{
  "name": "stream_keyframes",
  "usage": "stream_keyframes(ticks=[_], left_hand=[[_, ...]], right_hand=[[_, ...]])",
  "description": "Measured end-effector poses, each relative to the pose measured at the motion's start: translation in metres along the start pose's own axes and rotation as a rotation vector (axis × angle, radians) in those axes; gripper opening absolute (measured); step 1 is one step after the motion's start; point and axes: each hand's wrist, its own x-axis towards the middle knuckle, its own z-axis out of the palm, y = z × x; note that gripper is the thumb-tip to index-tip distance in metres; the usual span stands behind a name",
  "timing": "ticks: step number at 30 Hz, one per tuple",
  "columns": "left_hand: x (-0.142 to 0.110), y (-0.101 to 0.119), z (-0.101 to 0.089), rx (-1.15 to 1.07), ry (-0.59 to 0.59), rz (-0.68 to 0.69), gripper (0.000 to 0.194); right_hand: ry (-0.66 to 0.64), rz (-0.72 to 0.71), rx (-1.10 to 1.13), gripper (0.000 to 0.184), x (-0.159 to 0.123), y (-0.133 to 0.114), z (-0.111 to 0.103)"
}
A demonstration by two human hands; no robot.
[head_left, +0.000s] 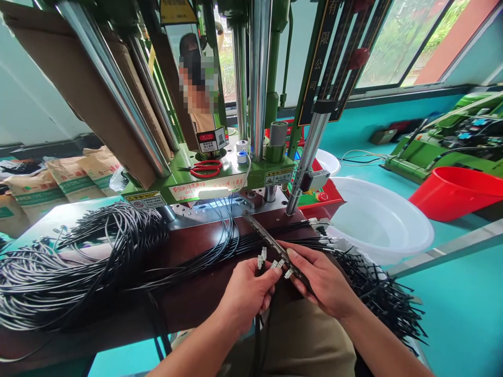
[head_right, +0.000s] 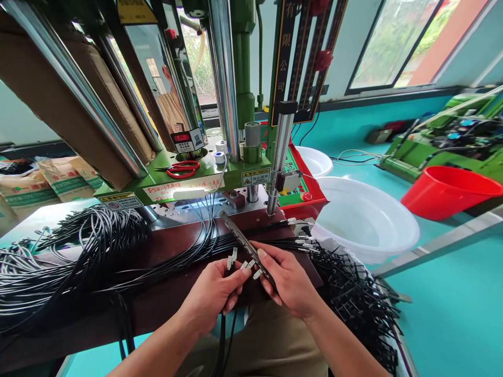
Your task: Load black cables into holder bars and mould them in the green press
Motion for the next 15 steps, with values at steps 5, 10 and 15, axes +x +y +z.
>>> stream_keyframes(ticks=[5, 10, 15], left_hand=[[0.001, -0.001, 0.000, -0.002, 0.014, -0.009, 0.033], [0.003, -0.004, 0.001, -0.010, 0.018, 0.005, 0.033], [0.000, -0.002, -0.009, -0.099, -0.008, 0.027, 0.034]], right_hand=[[-0.015, -0.011, -0.050, 0.056, -0.002, 0.001, 0.001], [-0.011, -0.021, -0.096, 0.055, -0.002, 0.001, 0.004], [0.030, 0.003, -0.026, 0.059, -0.004, -0.002, 0.002]])
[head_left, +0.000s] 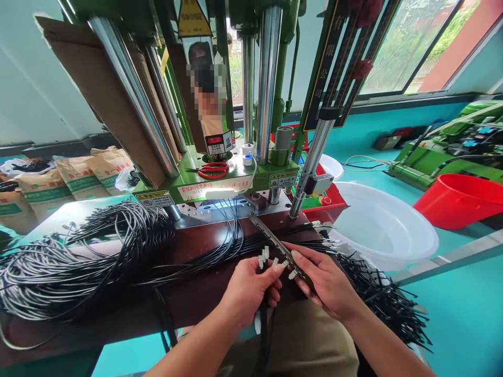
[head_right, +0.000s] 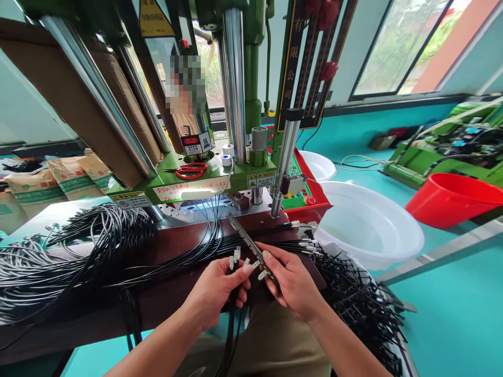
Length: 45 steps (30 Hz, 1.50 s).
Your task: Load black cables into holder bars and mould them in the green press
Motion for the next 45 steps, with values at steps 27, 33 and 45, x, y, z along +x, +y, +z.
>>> stream_keyframes(ticks=[27, 33, 45], left_hand=[[0.007, 0.006, -0.003, 0.026, 0.009, -0.028, 0.028], [0.010, 0.005, -0.004, 0.003, -0.007, -0.034, 0.022], [0.000, 0.016, -0.010, -0.277, 0.122, 0.036, 0.021]], right_hand=[[-0.071, 0.081, -0.049, 0.064, -0.003, -0.007, -0.005], [-0.097, 0.066, -0.106, 0.061, -0.003, -0.008, -0.004], [-0.015, 0.065, 0.072, 0.054, -0.005, -0.002, -0.017]])
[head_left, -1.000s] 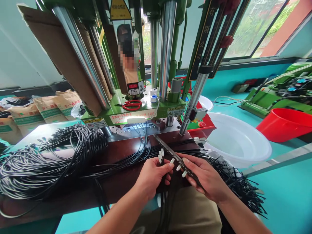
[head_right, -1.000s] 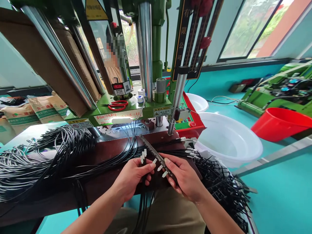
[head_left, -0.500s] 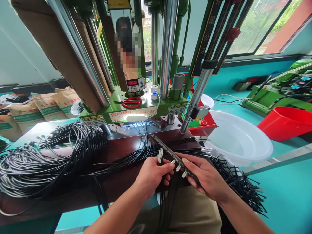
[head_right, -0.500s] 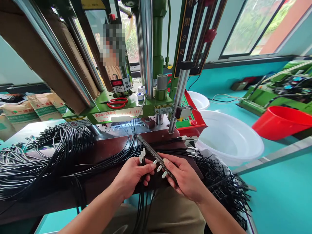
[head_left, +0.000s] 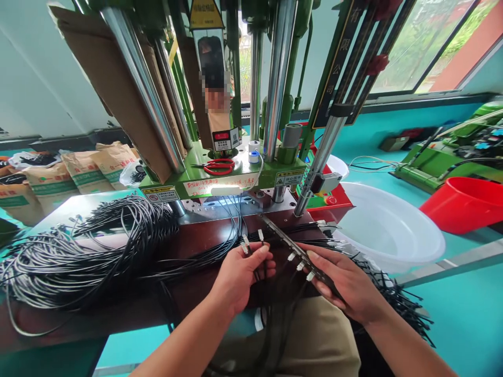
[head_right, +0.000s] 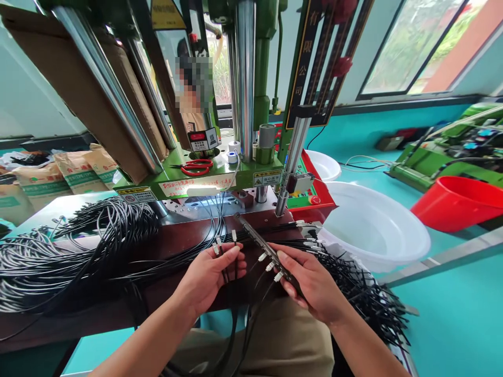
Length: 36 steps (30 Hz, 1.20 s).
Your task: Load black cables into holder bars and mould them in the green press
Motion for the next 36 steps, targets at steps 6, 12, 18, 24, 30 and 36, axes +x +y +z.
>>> stream_keyframes(ticks=[6, 12, 18, 24, 30, 36], left_hand=[[0.002, 0.001, -0.001, 0.124, -0.015, -0.010, 0.022], [0.008, -0.008, 0.003, 0.299, -0.041, -0.031, 0.022], [0.009, -0.010, 0.003, 0.339, -0.053, -0.027, 0.024], [0.010, -0.010, 0.004, 0.353, -0.034, -0.024, 0.021], [0.011, -0.008, 0.005, 0.354, -0.035, -0.036, 0.018], [0.013, -0.008, 0.009, 0.350, -0.015, -0.026, 0.013]], right_hand=[[-0.026, 0.003, 0.013, 0.051, 0.001, 0.003, -0.004], [-0.052, 0.011, -0.018, 0.050, 0.003, 0.003, -0.003], [-0.066, 0.028, -0.046, 0.053, 0.002, 0.003, -0.005], [-0.078, 0.029, -0.068, 0.056, 0.003, 0.004, -0.005], [-0.092, 0.017, -0.129, 0.056, 0.001, 0.000, -0.003], [-0.096, 0.007, -0.205, 0.059, 0.000, -0.002, 0.000]])
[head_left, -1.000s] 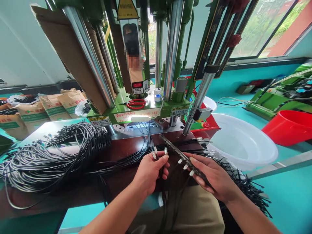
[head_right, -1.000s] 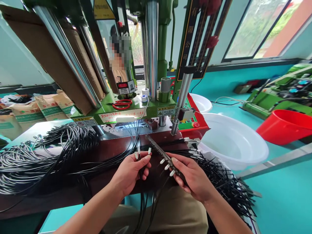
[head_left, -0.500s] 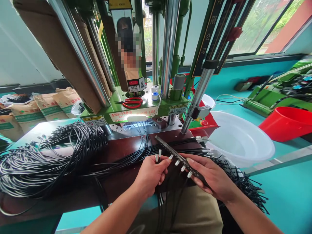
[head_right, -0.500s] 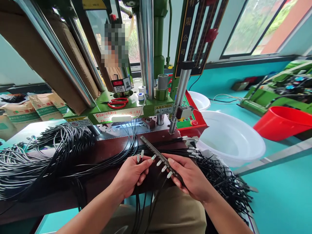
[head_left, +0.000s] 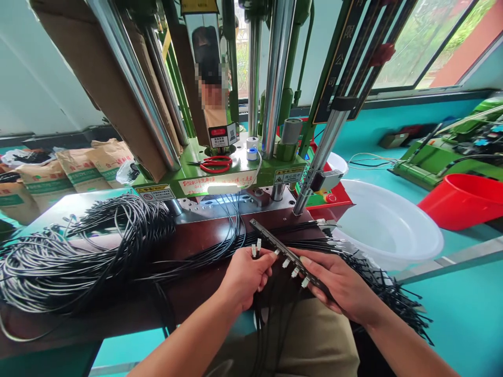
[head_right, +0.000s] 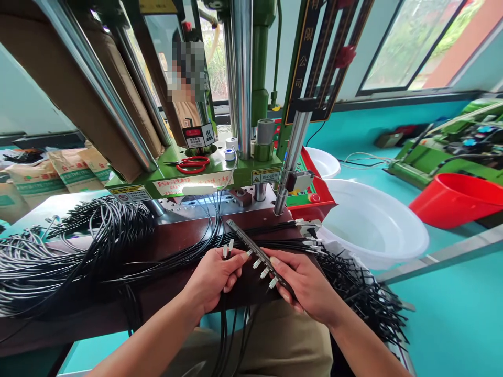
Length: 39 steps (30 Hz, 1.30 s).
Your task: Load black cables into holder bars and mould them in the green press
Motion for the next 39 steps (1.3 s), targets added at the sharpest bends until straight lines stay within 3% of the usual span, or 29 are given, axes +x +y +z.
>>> stream_keyframes(ticks=[7, 11, 15, 21, 33, 39], left_hand=[[-0.011, 0.002, -0.015, -0.199, 0.052, 0.090, 0.024], [-0.017, 0.003, -0.022, -0.332, 0.010, 0.083, 0.033], [-0.013, 0.002, -0.016, -0.232, 0.014, 0.066, 0.025], [-0.002, 0.003, -0.009, -0.033, -0.099, 0.006, 0.023], [0.001, 0.003, -0.013, -0.042, -0.179, -0.058, 0.030], [0.004, 0.003, -0.015, -0.036, -0.213, -0.064, 0.033]], right_hand=[[0.040, 0.031, 0.120, 0.058, -0.003, 0.002, -0.009], [0.056, 0.055, 0.144, 0.059, -0.006, 0.001, -0.010], [0.028, 0.069, 0.149, 0.059, -0.005, -0.003, -0.008], [-0.013, 0.076, 0.101, 0.058, -0.005, -0.003, -0.011], [-0.041, 0.073, 0.030, 0.059, -0.005, 0.000, -0.013], [-0.106, 0.055, -0.107, 0.057, -0.004, -0.003, -0.014]])
